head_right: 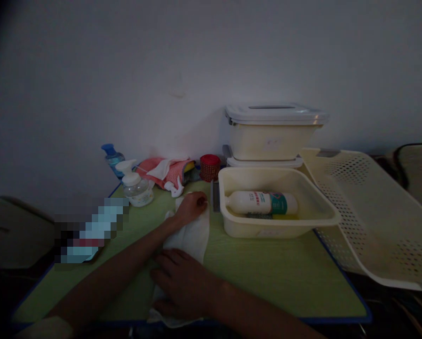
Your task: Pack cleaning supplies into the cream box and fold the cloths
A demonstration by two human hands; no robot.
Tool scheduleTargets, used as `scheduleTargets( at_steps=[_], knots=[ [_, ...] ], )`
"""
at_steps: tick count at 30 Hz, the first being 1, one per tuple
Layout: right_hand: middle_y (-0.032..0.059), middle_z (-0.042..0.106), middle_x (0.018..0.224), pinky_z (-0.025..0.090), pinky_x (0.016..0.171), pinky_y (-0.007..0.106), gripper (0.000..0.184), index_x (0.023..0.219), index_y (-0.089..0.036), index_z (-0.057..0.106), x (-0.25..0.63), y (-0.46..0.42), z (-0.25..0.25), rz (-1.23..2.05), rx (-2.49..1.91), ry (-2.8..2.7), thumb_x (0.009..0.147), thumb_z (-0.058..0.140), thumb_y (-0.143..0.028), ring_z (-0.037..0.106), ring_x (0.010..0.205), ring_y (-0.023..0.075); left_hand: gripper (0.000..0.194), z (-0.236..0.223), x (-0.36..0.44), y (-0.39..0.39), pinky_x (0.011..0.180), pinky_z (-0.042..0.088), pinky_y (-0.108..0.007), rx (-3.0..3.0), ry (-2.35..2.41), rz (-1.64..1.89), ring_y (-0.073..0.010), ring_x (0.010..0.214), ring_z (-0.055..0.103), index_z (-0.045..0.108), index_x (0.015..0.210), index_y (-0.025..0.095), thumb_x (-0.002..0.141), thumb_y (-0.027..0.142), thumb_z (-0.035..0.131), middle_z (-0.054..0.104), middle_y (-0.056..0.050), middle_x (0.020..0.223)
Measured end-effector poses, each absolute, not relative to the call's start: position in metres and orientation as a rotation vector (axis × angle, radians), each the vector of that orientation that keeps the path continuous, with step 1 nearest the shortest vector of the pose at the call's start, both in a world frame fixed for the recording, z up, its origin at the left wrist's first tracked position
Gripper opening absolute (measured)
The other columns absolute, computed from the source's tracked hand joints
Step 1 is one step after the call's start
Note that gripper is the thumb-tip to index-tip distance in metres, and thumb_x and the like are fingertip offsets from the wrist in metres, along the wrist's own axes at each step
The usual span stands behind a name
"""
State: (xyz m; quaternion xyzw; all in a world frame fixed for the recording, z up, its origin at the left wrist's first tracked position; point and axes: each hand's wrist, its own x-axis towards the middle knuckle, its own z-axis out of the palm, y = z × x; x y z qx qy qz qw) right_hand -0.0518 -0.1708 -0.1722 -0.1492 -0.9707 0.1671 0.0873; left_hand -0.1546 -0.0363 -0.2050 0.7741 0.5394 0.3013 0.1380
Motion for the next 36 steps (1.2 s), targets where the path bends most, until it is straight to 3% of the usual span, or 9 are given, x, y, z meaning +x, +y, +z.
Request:
scheduleTargets(
  at_steps=[13,22,36],
  knots=[
    [0.0146,0.045,0.129,0.024,0.105,0.032,0.048,0.118,-0.008,0.048,-0.052,-0.171,-0.174,0.439,-0.452,-2.902,0.083,0.051,-0.041,0.034,0.123,0.0238,0.025,-0.193,-0.160,-0.032,0.075,0.045,-0.026,2.353,1.455,0.648,-0.0164,0.080,0.058,0.065,0.082,0.014,0.066,0.006,0.047,0.059,-0.007,0.089],
    [0.0161,0.045,0.128,0.025,0.105,0.034,0.047,0.117,-0.009,0.048,-0.053,-0.172,-0.173,0.444,-0.451,-2.898,0.082,0.052,-0.040,0.034,0.123,0.0229,0.019,-0.186,-0.159,-0.032,0.064,0.042,-0.025,2.401,1.477,0.623,-0.0162,0.070,0.055,0.060,0.072,0.015,0.064,0.003,0.047,0.059,-0.003,0.071],
    [0.0146,0.048,0.123,0.022,0.106,0.034,0.043,0.114,-0.009,0.050,-0.054,-0.172,-0.173,0.397,-0.426,-2.901,0.083,0.050,-0.039,0.034,0.123,0.0236,0.020,-0.194,-0.146,-0.041,0.073,0.041,-0.031,2.586,1.505,0.621,-0.0203,0.082,0.054,0.062,0.075,0.014,0.079,0.007,0.044,0.058,-0.008,0.080]
  ],
)
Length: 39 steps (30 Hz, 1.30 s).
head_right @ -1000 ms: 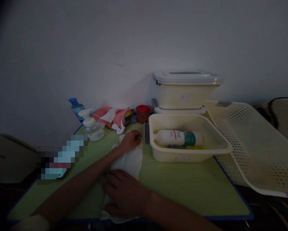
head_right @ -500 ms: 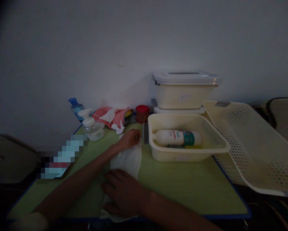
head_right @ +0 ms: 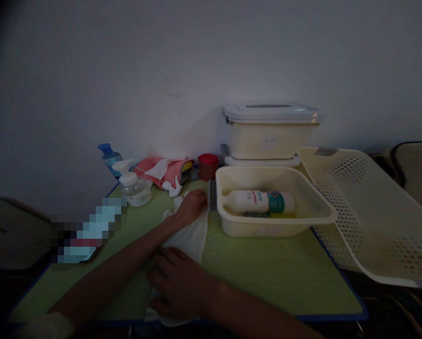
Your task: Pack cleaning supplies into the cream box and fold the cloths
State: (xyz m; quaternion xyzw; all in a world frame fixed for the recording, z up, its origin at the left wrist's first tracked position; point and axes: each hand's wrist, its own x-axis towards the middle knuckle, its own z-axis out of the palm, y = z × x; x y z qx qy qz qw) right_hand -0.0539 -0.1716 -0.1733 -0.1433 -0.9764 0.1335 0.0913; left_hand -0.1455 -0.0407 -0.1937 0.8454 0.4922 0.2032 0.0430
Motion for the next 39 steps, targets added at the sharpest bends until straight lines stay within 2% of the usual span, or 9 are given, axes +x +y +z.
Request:
scheduleTargets(
  at_steps=[6,9,14,19,22,27,32,35,39],
  knots=[
    [0.0135,0.050,0.120,0.023,0.105,0.034,0.047,0.117,-0.009,0.049,-0.054,-0.172,-0.174,0.389,-0.432,-2.898,0.081,0.052,-0.039,0.037,0.118,0.0224,0.018,-0.197,-0.142,-0.044,0.077,0.041,-0.036,2.673,1.508,0.566,-0.0236,0.088,0.052,0.060,0.082,0.012,0.082,0.011,0.042,0.056,-0.011,0.089],
    [0.0150,0.047,0.123,0.022,0.105,0.037,0.049,0.121,-0.011,0.046,-0.053,-0.174,-0.173,0.393,-0.442,-2.905,0.082,0.050,-0.039,0.033,0.122,0.0237,0.016,-0.199,-0.141,-0.044,0.078,0.041,-0.038,2.695,1.497,0.567,-0.0246,0.091,0.050,0.059,0.085,0.012,0.082,0.013,0.042,0.055,-0.011,0.093],
    [0.0156,0.045,0.126,0.020,0.106,0.039,0.052,0.124,-0.012,0.043,-0.053,-0.176,-0.173,0.426,-0.476,-2.898,0.082,0.049,-0.041,0.031,0.124,0.0254,0.017,-0.200,-0.142,-0.042,0.077,0.042,-0.039,2.689,1.452,0.619,-0.0248,0.087,0.049,0.058,0.082,0.011,0.084,0.019,0.043,0.054,-0.012,0.089],
    [0.0170,0.042,0.129,0.019,0.107,0.036,0.052,0.119,-0.008,0.046,-0.054,-0.174,-0.177,0.520,-0.448,-2.848,0.079,0.053,-0.039,0.031,0.124,0.0245,0.021,-0.198,-0.144,-0.043,0.078,0.042,-0.036,2.642,1.346,0.745,-0.0221,0.085,0.050,0.058,0.074,0.013,0.085,0.024,0.045,0.054,-0.010,0.086],
    [0.0170,0.044,0.127,0.020,0.107,0.036,0.050,0.117,-0.007,0.046,-0.054,-0.171,-0.181,0.590,-0.428,-2.809,0.078,0.054,-0.037,0.033,0.123,0.0244,0.026,-0.195,-0.146,-0.041,0.081,0.042,-0.032,2.554,1.319,0.864,-0.0185,0.085,0.051,0.057,0.070,0.013,0.088,0.021,0.039,0.055,-0.008,0.085],
    [0.0181,0.046,0.125,0.030,0.102,0.036,0.052,0.120,-0.007,0.043,-0.052,-0.165,-0.183,0.790,-0.412,-2.705,0.078,0.054,-0.036,0.038,0.120,0.0238,0.028,-0.175,-0.164,-0.028,0.074,0.044,-0.026,2.338,1.377,1.048,-0.0138,0.080,0.054,0.055,0.081,0.013,0.091,0.017,0.029,0.056,-0.006,0.083],
    [0.0148,0.052,0.120,0.037,0.097,0.033,0.039,0.116,-0.012,0.046,-0.050,-0.164,-0.178,0.878,-0.456,-2.587,0.081,0.050,-0.029,0.045,0.115,0.0196,0.011,-0.166,-0.208,-0.044,0.064,0.044,-0.024,2.160,1.489,1.086,-0.0142,0.075,0.056,0.055,0.085,0.014,0.081,0.018,0.047,0.059,-0.004,0.083],
    [0.0117,0.058,0.111,0.041,0.093,0.031,0.028,0.110,-0.014,0.051,-0.050,-0.160,-0.176,0.757,-0.559,-2.542,0.083,0.045,-0.020,0.052,0.106,0.0174,0.014,-0.179,-0.233,-0.069,0.061,0.044,-0.025,2.079,1.578,1.050,-0.0160,0.074,0.056,0.056,0.088,0.012,0.075,0.018,0.052,0.059,-0.005,0.081],
    [0.0119,0.059,0.108,0.044,0.091,0.034,0.028,0.106,-0.013,0.054,-0.048,-0.146,-0.177,0.539,-0.697,-2.462,0.084,0.037,-0.012,0.054,0.103,0.0183,0.019,-0.200,-0.249,-0.091,0.066,0.045,-0.029,2.009,1.654,0.994,-0.0164,0.071,0.054,0.058,0.088,0.010,0.070,0.017,0.056,0.056,-0.005,0.079]
  ],
)
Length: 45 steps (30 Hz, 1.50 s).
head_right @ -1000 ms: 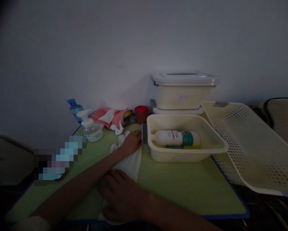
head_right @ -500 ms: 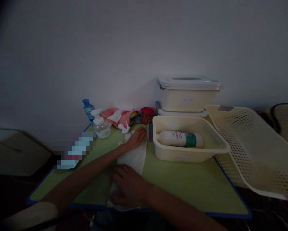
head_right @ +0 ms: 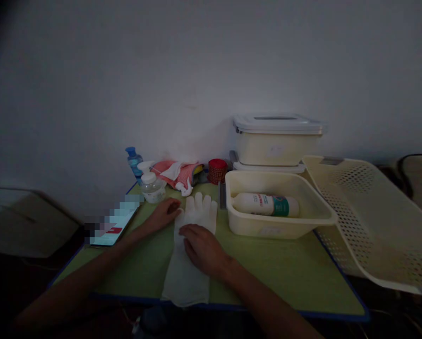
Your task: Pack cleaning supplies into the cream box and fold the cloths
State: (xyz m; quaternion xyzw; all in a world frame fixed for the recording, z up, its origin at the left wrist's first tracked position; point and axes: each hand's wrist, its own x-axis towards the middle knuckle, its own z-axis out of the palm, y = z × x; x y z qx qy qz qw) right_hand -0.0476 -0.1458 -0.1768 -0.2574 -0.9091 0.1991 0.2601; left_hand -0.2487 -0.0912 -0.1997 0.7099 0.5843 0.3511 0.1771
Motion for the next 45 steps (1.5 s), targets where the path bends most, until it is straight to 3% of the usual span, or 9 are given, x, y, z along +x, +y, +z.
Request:
scheduleTargets(
  at_steps=[8,13,20,28,37,45],
  knots=[
    [0.0123,0.055,0.118,0.041,0.096,0.036,0.039,0.112,-0.012,0.051,-0.045,-0.116,-0.174,0.421,-0.851,-2.495,0.079,0.033,-0.002,0.051,0.111,0.0180,0.018,-0.210,-0.247,-0.088,0.068,0.046,-0.027,1.949,1.656,0.950,-0.0143,0.071,0.055,0.063,0.085,0.012,0.070,0.018,0.057,0.055,-0.003,0.080],
    [0.0124,0.053,0.122,0.039,0.097,0.031,0.045,0.118,-0.012,0.047,-0.065,-0.098,-0.166,0.335,-0.921,-2.626,0.076,0.035,0.002,0.049,0.114,0.0170,0.014,-0.212,-0.245,-0.088,0.070,0.044,-0.028,1.928,1.695,0.993,-0.0147,0.072,0.052,0.063,0.081,0.012,0.069,0.017,0.059,0.054,-0.003,0.078],
    [0.0153,0.056,0.118,0.033,0.101,0.041,0.029,0.110,-0.009,0.053,-0.076,-0.080,-0.186,0.263,-0.985,-2.615,0.084,0.042,-0.011,0.051,0.112,0.0220,0.011,-0.215,-0.246,-0.087,0.068,0.041,-0.028,1.872,1.739,1.075,-0.0146,0.070,0.049,0.057,0.069,0.014,0.063,0.017,0.066,0.051,0.000,0.071],
    [0.0151,0.054,0.120,0.029,0.104,0.040,0.031,0.113,-0.008,0.052,-0.073,-0.079,-0.189,0.231,-0.975,-2.629,0.084,0.045,-0.017,0.050,0.113,0.0224,0.012,-0.210,-0.241,-0.094,0.052,0.038,-0.021,1.753,1.627,1.141,-0.0100,0.054,0.047,0.049,0.067,0.016,0.070,0.021,0.058,0.049,0.005,0.058],
    [0.0154,0.055,0.120,0.029,0.103,0.040,0.032,0.113,-0.008,0.052,-0.074,-0.079,-0.190,0.237,-0.994,-2.635,0.083,0.048,-0.019,0.050,0.111,0.0231,0.012,-0.191,-0.232,-0.115,0.064,0.040,-0.024,1.759,1.459,1.318,-0.0110,0.062,0.049,0.048,0.064,0.017,0.070,0.020,0.057,0.052,0.003,0.061],
    [0.0146,0.056,0.118,0.030,0.102,0.038,0.030,0.111,-0.008,0.052,-0.073,-0.078,-0.191,0.255,-0.987,-2.632,0.083,0.049,-0.019,0.050,0.111,0.0219,0.012,-0.196,-0.231,-0.130,0.064,0.040,-0.024,2.115,1.148,1.097,-0.0125,0.068,0.050,0.047,0.066,0.017,0.073,0.021,0.057,0.052,0.000,0.070]
  ],
)
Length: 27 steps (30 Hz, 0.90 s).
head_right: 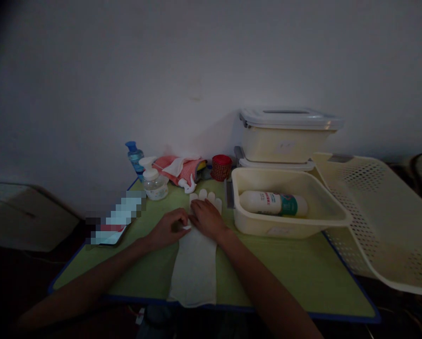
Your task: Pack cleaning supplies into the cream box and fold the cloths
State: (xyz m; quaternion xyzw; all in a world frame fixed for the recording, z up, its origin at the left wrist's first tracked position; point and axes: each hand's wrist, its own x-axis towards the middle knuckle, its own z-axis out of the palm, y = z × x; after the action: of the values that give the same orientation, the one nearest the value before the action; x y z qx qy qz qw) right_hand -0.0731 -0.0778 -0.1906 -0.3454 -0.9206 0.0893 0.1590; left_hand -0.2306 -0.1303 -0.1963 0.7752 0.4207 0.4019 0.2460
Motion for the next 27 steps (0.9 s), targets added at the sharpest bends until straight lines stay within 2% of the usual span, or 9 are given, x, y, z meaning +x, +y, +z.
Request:
scheduleTargets(
  at_steps=[6,19,23,27],
  knots=[
    [0.0131,0.055,0.119,0.031,0.101,0.038,0.030,0.112,-0.010,0.051,-0.0727,-0.0767,-0.1927,0.253,-0.981,-2.624,0.082,0.048,-0.017,0.050,0.111,0.0216,0.014,-0.1999,-0.2306,-0.1305,0.067,0.041,-0.026,2.282,1.129,0.973,-0.0148,0.073,0.052,0.051,0.068,0.017,0.077,0.025,0.058,0.054,-0.002,0.074],
    [0.0137,0.056,0.115,0.033,0.099,0.037,0.029,0.110,-0.009,0.051,-0.0734,-0.0800,-0.1866,0.248,-0.995,-2.626,0.082,0.050,-0.017,0.051,0.108,0.0221,0.010,-0.1996,-0.2328,-0.1331,0.071,0.042,-0.027,2.492,1.072,0.821,-0.0173,0.079,0.053,0.053,0.072,0.017,0.081,0.022,0.053,0.058,-0.005,0.079],
    [0.0131,0.057,0.115,0.034,0.097,0.036,0.029,0.110,-0.010,0.052,-0.0730,-0.0803,-0.1864,0.239,-1.002,-2.626,0.082,0.051,-0.017,0.052,0.107,0.0222,0.007,-0.1993,-0.2362,-0.1327,0.073,0.044,-0.027,2.397,1.104,0.748,-0.0166,0.082,0.055,0.054,0.082,0.017,0.079,0.023,0.056,0.059,-0.005,0.087],
    [0.0127,0.055,0.118,0.035,0.096,0.035,0.032,0.112,-0.010,0.051,-0.0721,-0.0794,-0.1885,0.232,-0.990,-2.634,0.080,0.052,-0.015,0.050,0.109,0.0220,0.041,-0.1953,-0.2401,-0.1337,0.075,0.045,-0.027,2.252,1.184,0.664,-0.0149,0.081,0.056,0.047,0.113,0.020,0.074,0.021,0.061,0.059,-0.002,0.093]
  ],
)
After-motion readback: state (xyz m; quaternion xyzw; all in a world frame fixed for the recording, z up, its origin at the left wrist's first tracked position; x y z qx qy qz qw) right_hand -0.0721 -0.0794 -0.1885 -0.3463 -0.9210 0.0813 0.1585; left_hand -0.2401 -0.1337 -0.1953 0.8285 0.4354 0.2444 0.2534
